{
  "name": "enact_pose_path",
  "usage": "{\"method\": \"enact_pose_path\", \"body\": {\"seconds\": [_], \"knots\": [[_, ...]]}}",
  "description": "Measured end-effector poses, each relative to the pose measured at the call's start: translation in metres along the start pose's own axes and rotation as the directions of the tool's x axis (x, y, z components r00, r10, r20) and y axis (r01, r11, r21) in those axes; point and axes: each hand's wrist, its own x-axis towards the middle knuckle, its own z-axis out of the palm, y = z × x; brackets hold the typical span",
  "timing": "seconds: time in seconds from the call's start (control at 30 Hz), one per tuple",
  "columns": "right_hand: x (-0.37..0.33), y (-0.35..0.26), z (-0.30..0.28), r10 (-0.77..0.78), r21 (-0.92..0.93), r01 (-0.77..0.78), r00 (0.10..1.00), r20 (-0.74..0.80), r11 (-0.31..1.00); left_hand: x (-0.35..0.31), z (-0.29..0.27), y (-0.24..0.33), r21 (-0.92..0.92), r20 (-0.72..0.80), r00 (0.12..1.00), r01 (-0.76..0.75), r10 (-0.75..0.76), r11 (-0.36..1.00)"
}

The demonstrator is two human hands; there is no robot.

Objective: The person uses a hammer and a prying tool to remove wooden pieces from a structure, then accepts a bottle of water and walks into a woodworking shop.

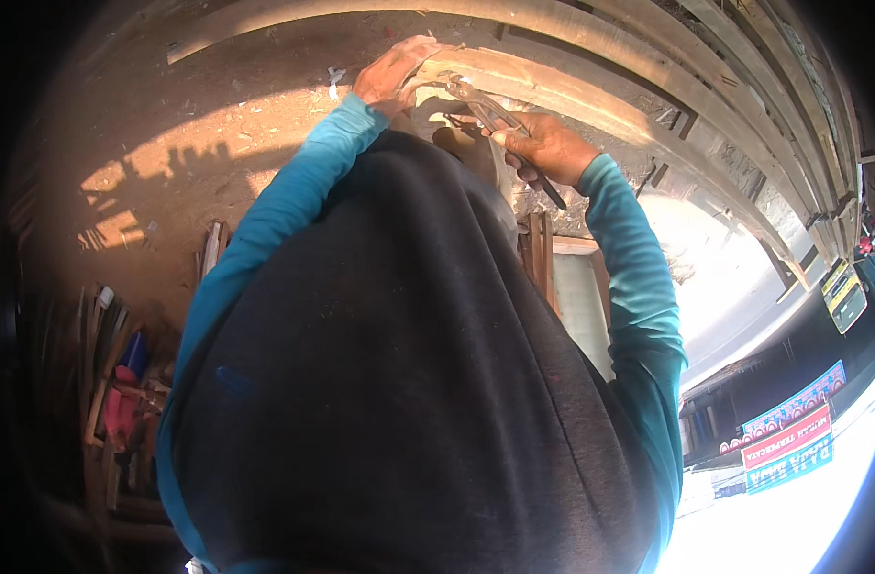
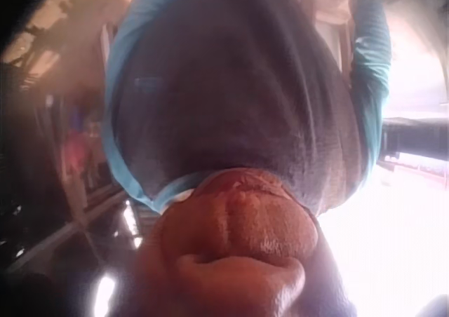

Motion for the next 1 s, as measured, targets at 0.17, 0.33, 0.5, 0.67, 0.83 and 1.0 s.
{"method": "enact_pose_path", "body": {"seconds": [0.17,0.33,0.5,0.67,0.83,1.0], "knots": [[-0.012,0.021,-0.015,-0.198,-0.566,0.121,0.977,-0.076,0.816,-0.006,0.006,0.02,0.016,0.101,0.995,0.001,-0.003,1.0],[-0.02,0.072,-0.031,-0.449,-0.731,0.256,0.89,-0.077,0.633,0.001,0.041,0.038,0.034,0.034,0.999,0.023,-0.024,0.999],[-0.05,0.148,-0.053,-0.497,-0.749,0.012,0.754,-0.428,0.663,0.033,0.04,0.034,-0.012,0.107,0.986,0.128,-0.126,0.992],[-0.149,0.202,-0.1,-0.016,0.297,0.553,0.49,-0.871,0.779,0.03,0.041,0.044,0.011,0.105,0.977,0.185,-0.185,0.983],[-0.183,0.177,-0.093,-0.107,0.304,0.702,0.476,-0.873,0.644,0.032,0.042,0.027,0.0,0.119,0.983,0.138,-0.137,0.99],[-0.101,0.103,-0.013,-0.21,0.545,0.608,0.756,-0.621,0.577,0.034,0.041,0.025,-0.065,0.103,0.991,0.091,-0.084,0.994]]}}
